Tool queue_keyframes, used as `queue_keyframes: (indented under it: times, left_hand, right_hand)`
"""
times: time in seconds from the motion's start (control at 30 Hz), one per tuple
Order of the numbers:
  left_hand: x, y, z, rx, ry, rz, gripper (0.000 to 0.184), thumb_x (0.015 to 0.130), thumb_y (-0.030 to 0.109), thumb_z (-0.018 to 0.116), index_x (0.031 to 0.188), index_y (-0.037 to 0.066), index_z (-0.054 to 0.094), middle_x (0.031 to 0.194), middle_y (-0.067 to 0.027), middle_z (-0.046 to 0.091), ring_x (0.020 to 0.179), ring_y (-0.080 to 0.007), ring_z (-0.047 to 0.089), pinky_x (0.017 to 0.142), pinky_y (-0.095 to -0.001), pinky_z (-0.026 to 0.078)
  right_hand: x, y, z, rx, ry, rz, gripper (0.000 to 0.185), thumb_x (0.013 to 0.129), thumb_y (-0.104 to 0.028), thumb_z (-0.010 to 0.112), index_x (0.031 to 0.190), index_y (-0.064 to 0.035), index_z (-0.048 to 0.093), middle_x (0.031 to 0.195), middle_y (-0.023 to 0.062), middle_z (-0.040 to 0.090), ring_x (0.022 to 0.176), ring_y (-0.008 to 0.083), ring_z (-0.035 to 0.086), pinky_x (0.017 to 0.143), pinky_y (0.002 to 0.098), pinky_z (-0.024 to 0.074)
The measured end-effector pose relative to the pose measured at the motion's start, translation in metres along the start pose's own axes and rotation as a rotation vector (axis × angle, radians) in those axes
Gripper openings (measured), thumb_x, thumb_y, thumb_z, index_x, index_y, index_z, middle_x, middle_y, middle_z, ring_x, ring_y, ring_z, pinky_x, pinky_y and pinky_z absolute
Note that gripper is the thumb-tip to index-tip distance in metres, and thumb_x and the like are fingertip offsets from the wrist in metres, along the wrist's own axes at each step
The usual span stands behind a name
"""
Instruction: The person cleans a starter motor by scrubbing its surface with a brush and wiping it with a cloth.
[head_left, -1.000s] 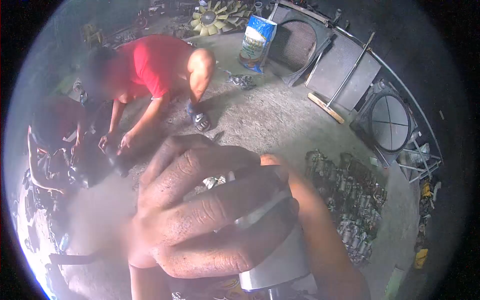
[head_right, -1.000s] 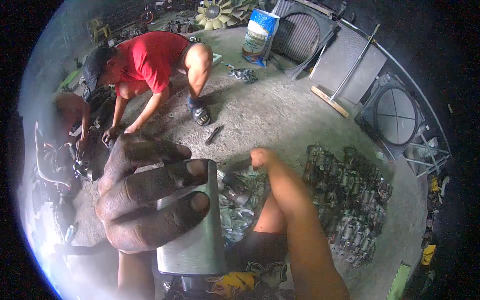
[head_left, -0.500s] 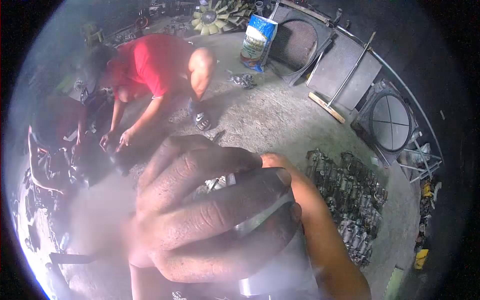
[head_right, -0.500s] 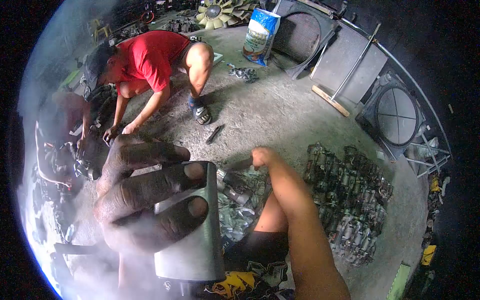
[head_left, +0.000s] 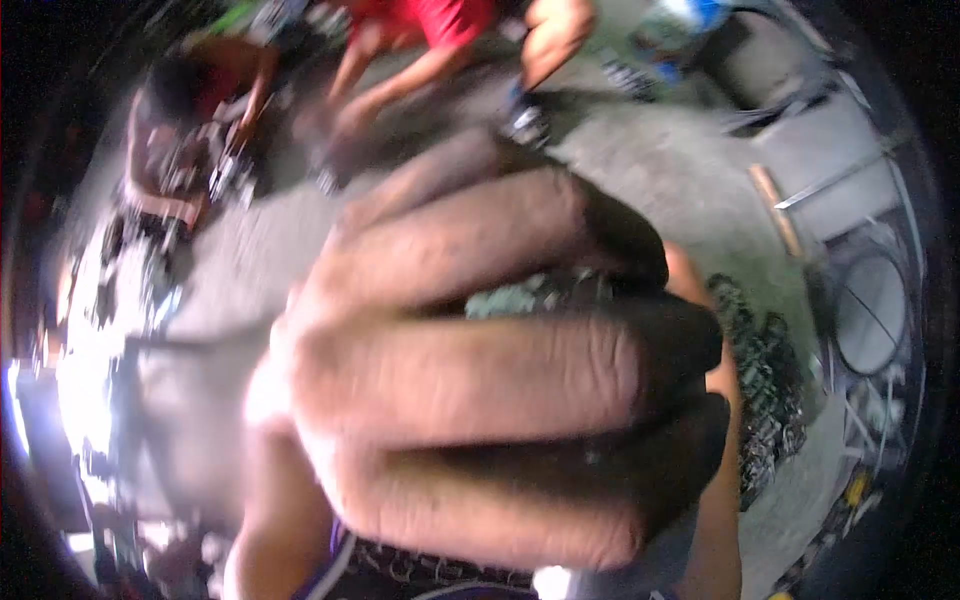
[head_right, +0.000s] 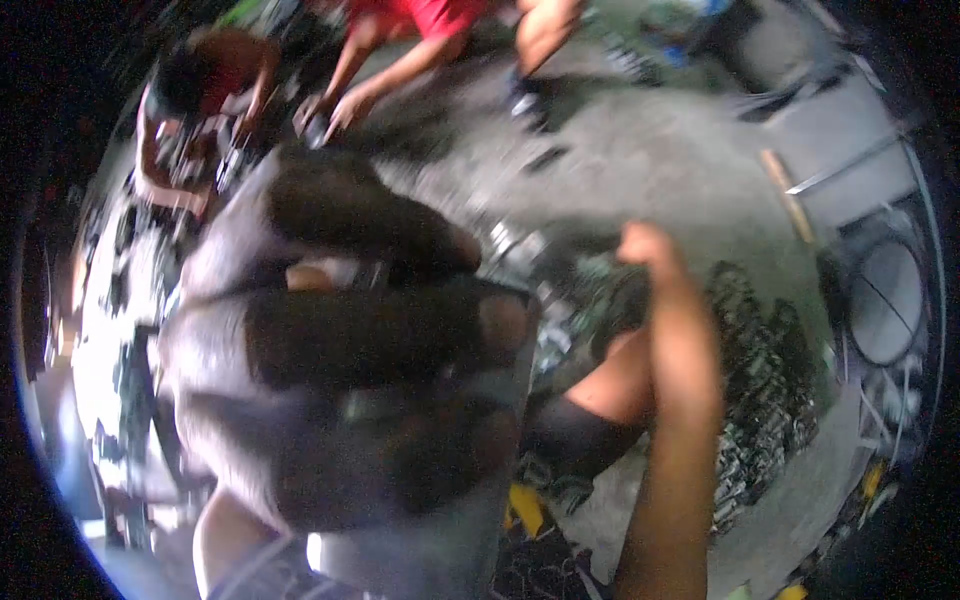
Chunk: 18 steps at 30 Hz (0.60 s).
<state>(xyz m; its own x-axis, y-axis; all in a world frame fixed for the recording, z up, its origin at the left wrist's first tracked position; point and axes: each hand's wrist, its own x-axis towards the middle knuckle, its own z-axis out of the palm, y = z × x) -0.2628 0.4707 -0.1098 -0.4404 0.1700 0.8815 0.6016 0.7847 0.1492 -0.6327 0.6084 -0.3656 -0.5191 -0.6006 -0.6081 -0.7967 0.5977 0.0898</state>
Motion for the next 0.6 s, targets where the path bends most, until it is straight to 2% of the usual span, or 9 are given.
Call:
queue_keyframes:
  times: [0.07, 0.13, 0.17, 0.23, 0.3, 0.37, 0.47, 0.53, 0.6]
  left_hand:
    - [-0.029, 0.011, -0.003, -0.015, -0.02, -0.128, 0.017, 0.067, 0.014, 0.068, 0.084, 0.015, 0.067, 0.081, -0.006, 0.066, 0.07, -0.0191, 0.06, 0.057, -0.0295, 0.046]
    - [-0.053, 0.028, -0.01, -0.03, -0.032, -0.229, 0.016, 0.069, 0.014, 0.068, 0.084, 0.015, 0.067, 0.081, -0.0061, 0.066, 0.07, -0.0189, 0.06, 0.057, -0.0296, 0.046]
    - [-0.065, 0.037, -0.014, -0.03, -0.033, -0.28, 0.015, 0.069, 0.014, 0.068, 0.084, 0.015, 0.067, 0.081, -0.0061, 0.066, 0.07, -0.0188, 0.06, 0.057, -0.0296, 0.046]
    - [-0.078, 0.056, -0.017, -0.023, -0.019, -0.358, 0.014, 0.07, 0.014, 0.069, 0.085, 0.015, 0.067, 0.081, -0.0061, 0.066, 0.07, -0.0186, 0.06, 0.057, -0.0296, 0.045]
    - [-0.088, 0.071, -0.02, -0.017, 0.017, -0.404, 0.014, 0.072, 0.014, 0.069, 0.085, 0.016, 0.067, 0.081, -0.0062, 0.066, 0.069, -0.0185, 0.06, 0.057, -0.0296, 0.045]
    - [-0.093, 0.077, -0.022, -0.018, 0.07, -0.416, 0.01, 0.075, 0.015, 0.067, 0.085, 0.017, 0.068, 0.079, -0.0053, 0.066, 0.067, -0.0172, 0.058, 0.056, -0.0292, 0.044]
    - [-0.095, 0.08, -0.028, 0.016, 0.124, -0.412, 0.007, 0.079, 0.017, 0.064, 0.085, 0.018, 0.068, 0.077, -0.0048, 0.066, 0.064, -0.0169, 0.057, 0.055, -0.0292, 0.044]
    - [-0.096, 0.081, -0.027, 0.075, 0.163, -0.388, 0.007, 0.08, 0.018, 0.062, 0.083, 0.018, 0.069, 0.076, -0.0048, 0.065, 0.063, -0.0171, 0.056, 0.055, -0.0293, 0.043]
    - [-0.096, 0.081, -0.026, 0.106, 0.198, -0.368, 0.007, 0.078, 0.016, 0.063, 0.082, 0.017, 0.068, 0.075, -0.0049, 0.065, 0.062, -0.017, 0.056, 0.054, -0.029, 0.043]
  right_hand:
    - [-0.025, -0.012, -0.022, 0.006, -0.001, 0.029, 0.049, 0.074, -0.021, 0.063, 0.118, -0.0016, 0.057, 0.123, 0.0211, 0.055, 0.115, 0.032, 0.053, 0.096, 0.0408, 0.043]
    - [0.014, 0.017, -0.001, 0.059, -0.013, -0.03, 0.057, 0.071, -0.019, 0.067, 0.124, -0.001, 0.052, 0.127, 0.0218, 0.051, 0.119, 0.0319, 0.05, 0.098, 0.0392, 0.0412]
    - [0.032, 0.03, 0.007, 0.115, -0.042, -0.04, 0.065, 0.063, -0.013, 0.073, 0.125, -0.0032, 0.053, 0.117, 0.0197, 0.06, 0.109, 0.0298, 0.057, 0.094, 0.0363, 0.0436]
    - [0.021, 0.027, 0.003, 0.113, 0.067, -0.059, 0.067, 0.063, -0.012, 0.073, 0.125, -0.0018, 0.052, 0.118, 0.0204, 0.059, 0.11, 0.029, 0.056, 0.095, 0.0355, 0.0429]
    - [0.007, 0.013, -0.01, 0.183, 0.007, -0.064, 0.068, 0.063, -0.011, 0.073, 0.126, -0.0009, 0.051, 0.12, 0.0221, 0.058, 0.115, 0.0291, 0.054, 0.097, 0.0352, 0.0407]
    - [0.019, 0.027, 0.004, 0.199, 0.131, -0.109, 0.066, 0.064, -0.009, 0.072, 0.126, 0.0002, 0.052, 0.103, 0.0185, 0.065, 0.095, 0.0267, 0.062, 0.082, 0.0345, 0.0477]
    - [0.023, 0.019, -0.001, 0.247, 0.054, -0.081, 0.058, 0.064, -0.008, 0.073, 0.12, -0.0018, 0.056, 0.079, 0.0096, 0.062, 0.063, 0.0179, 0.056, 0.057, 0.0322, 0.0444]
    - [0.024, 0.02, -0.001, 0.25, 0.041, -0.097, 0.054, 0.064, -0.008, 0.073, 0.116, -0.0026, 0.058, 0.075, 0.0074, 0.06, 0.057, 0.0158, 0.052, 0.052, 0.0318, 0.0417]
    - [0.017, 0.012, -0.006, 0.242, 0.026, -0.09, 0.051, 0.064, -0.009, 0.073, 0.113, -0.003, 0.059, 0.077, 0.0089, 0.061, 0.059, 0.0174, 0.054, 0.055, 0.0324, 0.0433]
